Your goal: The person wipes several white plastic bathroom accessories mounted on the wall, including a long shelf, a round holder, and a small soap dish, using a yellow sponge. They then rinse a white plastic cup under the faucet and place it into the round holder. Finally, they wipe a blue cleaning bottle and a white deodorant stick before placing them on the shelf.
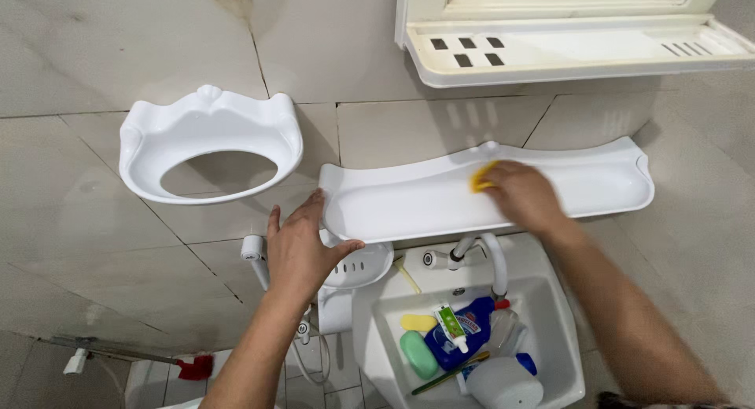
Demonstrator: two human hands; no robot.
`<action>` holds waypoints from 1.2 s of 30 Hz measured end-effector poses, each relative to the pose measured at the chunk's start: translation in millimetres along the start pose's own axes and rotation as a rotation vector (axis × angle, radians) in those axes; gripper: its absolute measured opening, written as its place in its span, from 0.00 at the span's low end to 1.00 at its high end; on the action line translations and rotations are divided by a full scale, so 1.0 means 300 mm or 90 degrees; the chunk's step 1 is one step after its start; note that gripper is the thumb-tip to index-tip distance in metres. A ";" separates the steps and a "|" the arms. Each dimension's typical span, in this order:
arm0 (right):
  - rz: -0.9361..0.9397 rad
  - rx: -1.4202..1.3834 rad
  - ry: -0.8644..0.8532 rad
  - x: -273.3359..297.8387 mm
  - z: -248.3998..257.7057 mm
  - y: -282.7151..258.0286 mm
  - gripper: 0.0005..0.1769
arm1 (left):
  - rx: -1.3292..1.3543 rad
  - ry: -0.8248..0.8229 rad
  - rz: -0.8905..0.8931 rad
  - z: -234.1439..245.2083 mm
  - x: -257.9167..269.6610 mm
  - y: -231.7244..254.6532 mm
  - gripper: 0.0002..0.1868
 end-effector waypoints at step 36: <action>-0.313 -0.217 -0.070 -0.216 -0.387 -0.522 0.23 | 0.110 0.059 -0.039 0.032 0.121 -0.216 0.38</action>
Point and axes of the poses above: each hand's wrist, its own x-axis away from the middle knuckle, its own z-axis out of the back of the hand, y = z × x, the point moved 8 cm from there along -x, towards the middle knuckle, and after that the axes turned 13 degrees about -x, right-handed, at the moved point
